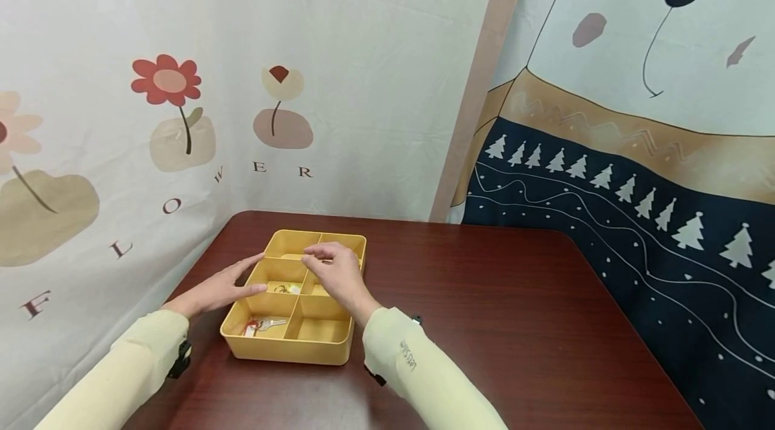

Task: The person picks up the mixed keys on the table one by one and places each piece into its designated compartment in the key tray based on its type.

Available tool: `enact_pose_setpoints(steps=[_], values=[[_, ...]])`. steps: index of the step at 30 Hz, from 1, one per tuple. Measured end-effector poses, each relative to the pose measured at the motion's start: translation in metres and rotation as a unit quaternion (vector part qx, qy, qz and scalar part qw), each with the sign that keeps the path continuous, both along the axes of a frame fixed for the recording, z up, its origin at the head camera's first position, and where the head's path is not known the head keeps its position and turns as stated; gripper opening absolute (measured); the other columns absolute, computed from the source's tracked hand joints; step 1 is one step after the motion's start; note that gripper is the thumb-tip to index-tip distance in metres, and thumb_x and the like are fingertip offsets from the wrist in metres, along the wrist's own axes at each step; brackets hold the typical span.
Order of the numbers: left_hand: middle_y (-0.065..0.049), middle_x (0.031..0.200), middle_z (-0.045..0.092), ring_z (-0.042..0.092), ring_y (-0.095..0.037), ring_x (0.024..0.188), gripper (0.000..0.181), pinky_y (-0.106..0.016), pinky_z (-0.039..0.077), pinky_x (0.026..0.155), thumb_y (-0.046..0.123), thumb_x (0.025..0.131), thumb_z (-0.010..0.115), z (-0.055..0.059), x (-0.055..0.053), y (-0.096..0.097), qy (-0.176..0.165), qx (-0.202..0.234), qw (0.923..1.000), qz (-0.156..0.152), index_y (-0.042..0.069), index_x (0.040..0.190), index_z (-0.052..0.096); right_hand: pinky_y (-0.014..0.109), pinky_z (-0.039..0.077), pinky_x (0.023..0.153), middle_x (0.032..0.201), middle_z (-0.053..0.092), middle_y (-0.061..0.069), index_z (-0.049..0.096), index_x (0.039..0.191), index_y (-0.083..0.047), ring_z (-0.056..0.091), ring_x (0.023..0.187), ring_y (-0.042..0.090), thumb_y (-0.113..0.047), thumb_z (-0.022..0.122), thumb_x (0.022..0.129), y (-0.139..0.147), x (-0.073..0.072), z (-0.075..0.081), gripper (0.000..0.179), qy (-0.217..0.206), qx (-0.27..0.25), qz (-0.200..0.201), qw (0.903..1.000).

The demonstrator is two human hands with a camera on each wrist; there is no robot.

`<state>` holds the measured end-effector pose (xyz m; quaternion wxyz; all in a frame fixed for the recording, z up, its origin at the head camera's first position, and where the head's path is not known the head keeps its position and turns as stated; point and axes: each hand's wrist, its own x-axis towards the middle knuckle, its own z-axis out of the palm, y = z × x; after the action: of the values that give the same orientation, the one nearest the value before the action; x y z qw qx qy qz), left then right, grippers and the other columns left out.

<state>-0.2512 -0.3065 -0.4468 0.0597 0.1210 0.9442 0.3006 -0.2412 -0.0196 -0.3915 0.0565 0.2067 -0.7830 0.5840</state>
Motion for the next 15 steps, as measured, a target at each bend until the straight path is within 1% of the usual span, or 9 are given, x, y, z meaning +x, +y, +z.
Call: enact_pose_setpoints(steps=[4, 8, 12, 15], values=[[-0.036, 0.152, 0.028, 0.015, -0.056, 0.142, 0.091, -0.070, 0.019, 0.109, 0.057, 0.090, 0.065, 0.000, 0.000, 0.000, 0.001, 0.001, 1.0000, 0.000, 0.006, 0.156, 0.027, 0.026, 0.053, 0.085, 0.105, 0.071, 0.000, 0.078, 0.103, -0.010, 0.064, 0.105, 0.015, -0.020, 0.073, 0.092, 0.009, -0.004, 0.001, 0.016, 0.004, 0.009, -0.011, 0.9999], [-0.038, 0.152, 0.026, 0.013, -0.056, 0.142, 0.091, -0.070, 0.018, 0.109, 0.057, 0.090, 0.065, 0.000, 0.000, 0.000, -0.002, 0.001, 1.0000, 0.002, 0.007, 0.156, 0.027, 0.029, 0.053, 0.086, 0.105, 0.073, 0.000, 0.077, 0.107, -0.007, 0.064, 0.106, 0.015, -0.019, 0.073, 0.092, 0.020, -0.008, -0.001, 0.020, -0.004, 0.014, -0.016, 0.9998], [-0.039, 0.152, 0.024, 0.012, -0.056, 0.142, 0.091, -0.070, 0.018, 0.109, 0.058, 0.090, 0.064, 0.000, 0.001, 0.000, -0.006, 0.001, 1.0000, 0.004, 0.008, 0.156, 0.027, 0.032, 0.053, 0.087, 0.105, 0.073, 0.001, 0.076, 0.108, -0.005, 0.064, 0.104, 0.016, -0.017, 0.072, 0.092, 0.034, -0.012, -0.003, 0.021, 0.001, 0.017, -0.023, 0.9996], [-0.038, 0.152, 0.024, 0.012, -0.055, 0.143, 0.091, -0.070, 0.018, 0.109, 0.058, 0.090, 0.064, 0.000, 0.001, 0.001, -0.007, 0.001, 1.0000, 0.004, 0.008, 0.156, 0.026, 0.032, 0.053, 0.085, 0.106, 0.071, 0.002, 0.077, 0.106, -0.008, 0.065, 0.101, 0.016, -0.018, 0.072, 0.092, 0.044, -0.016, -0.005, 0.018, 0.005, 0.018, -0.034, 0.9993]])
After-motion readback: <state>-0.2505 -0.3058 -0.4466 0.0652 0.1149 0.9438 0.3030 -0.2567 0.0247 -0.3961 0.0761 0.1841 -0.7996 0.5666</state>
